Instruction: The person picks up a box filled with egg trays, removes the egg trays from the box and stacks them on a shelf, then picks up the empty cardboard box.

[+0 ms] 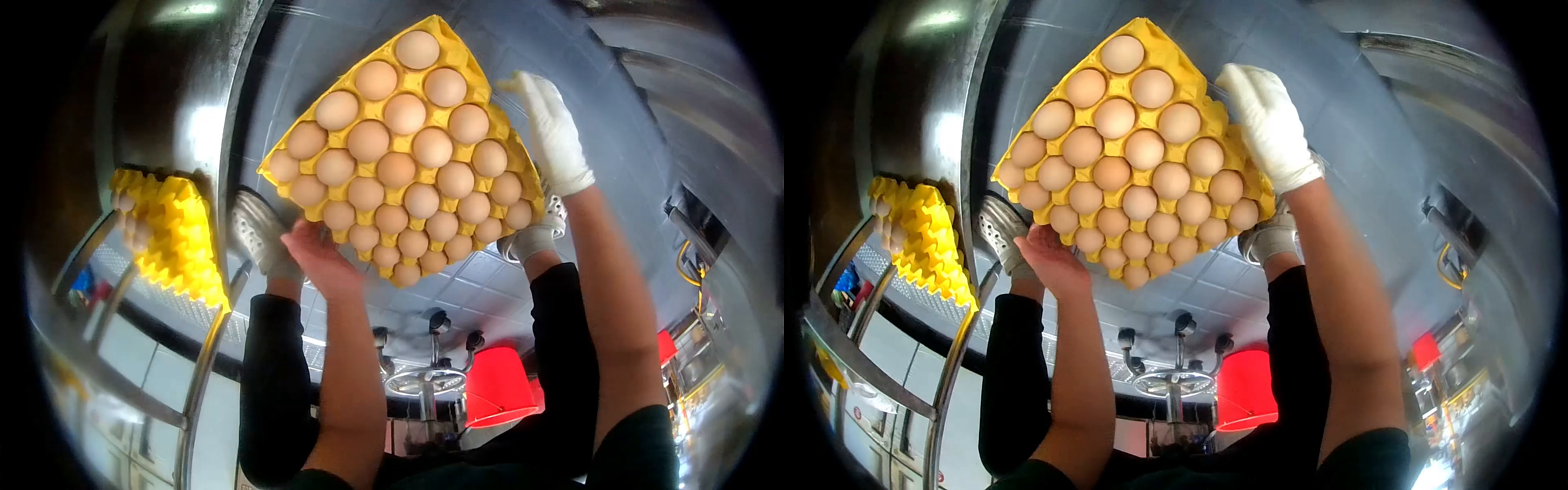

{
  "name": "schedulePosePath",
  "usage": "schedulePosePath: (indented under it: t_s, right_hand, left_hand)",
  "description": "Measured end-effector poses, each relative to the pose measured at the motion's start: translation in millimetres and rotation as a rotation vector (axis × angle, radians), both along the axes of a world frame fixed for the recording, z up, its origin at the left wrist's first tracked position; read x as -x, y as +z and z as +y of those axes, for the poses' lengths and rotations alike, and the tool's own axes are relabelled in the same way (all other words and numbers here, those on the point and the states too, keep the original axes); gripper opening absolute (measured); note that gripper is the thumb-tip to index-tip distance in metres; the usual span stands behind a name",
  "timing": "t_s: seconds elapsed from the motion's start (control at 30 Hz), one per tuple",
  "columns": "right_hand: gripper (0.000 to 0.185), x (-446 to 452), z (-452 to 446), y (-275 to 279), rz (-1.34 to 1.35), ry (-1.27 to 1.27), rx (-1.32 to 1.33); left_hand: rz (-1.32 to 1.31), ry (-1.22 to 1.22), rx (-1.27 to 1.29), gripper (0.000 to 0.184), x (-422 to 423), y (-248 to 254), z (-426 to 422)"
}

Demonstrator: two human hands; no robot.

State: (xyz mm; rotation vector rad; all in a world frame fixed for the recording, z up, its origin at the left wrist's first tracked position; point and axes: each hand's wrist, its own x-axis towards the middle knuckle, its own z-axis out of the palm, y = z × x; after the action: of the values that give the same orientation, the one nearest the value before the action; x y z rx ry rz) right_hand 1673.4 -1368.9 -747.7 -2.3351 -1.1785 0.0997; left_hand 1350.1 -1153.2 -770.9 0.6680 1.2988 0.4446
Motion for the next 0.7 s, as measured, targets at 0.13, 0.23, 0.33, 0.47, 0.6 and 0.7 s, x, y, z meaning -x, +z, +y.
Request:
schedulePosePath:
  t_s: [0.13, 0.23, 0.33, 0.47, 0.6, 0.7]
  right_hand:
    - [0.066, 9.1, -10.8, -28.0, 1.491, -0.609, -0.095]
    - [0.071, 19.1, -5.8, -27.9, 1.703, -0.663, -0.190]
    - [0.066, 19.1, 10.8, -14.3, 1.884, -0.746, -0.221]
    - [0.051, 23.7, 5.2, -36.1, 1.732, -0.689, -0.249]
    - [0.052, 31.5, 3.8, -29.4, 1.889, -0.659, -0.310]
    - [0.053, 37.6, 20.9, 17.4, 2.028, -0.698, -0.351]
  left_hand:
    - [-0.176, -0.018, 0.229, 0.070, 7.4, -28.6, 3.0]
    - [-0.244, -0.006, 0.364, 0.070, -0.5, -33.0, -13.1]
    - [-0.476, -0.012, 0.505, 0.070, 11.3, -49.3, -16.4]
    - [-0.374, -0.044, 0.472, 0.069, 4.3, -38.7, -14.3]
    - [-0.347, 0.042, 0.417, 0.067, 2.7, -26.4, -13.9]
    - [-0.336, 0.066, 0.436, 0.067, -7.5, 0.6, -12.1]
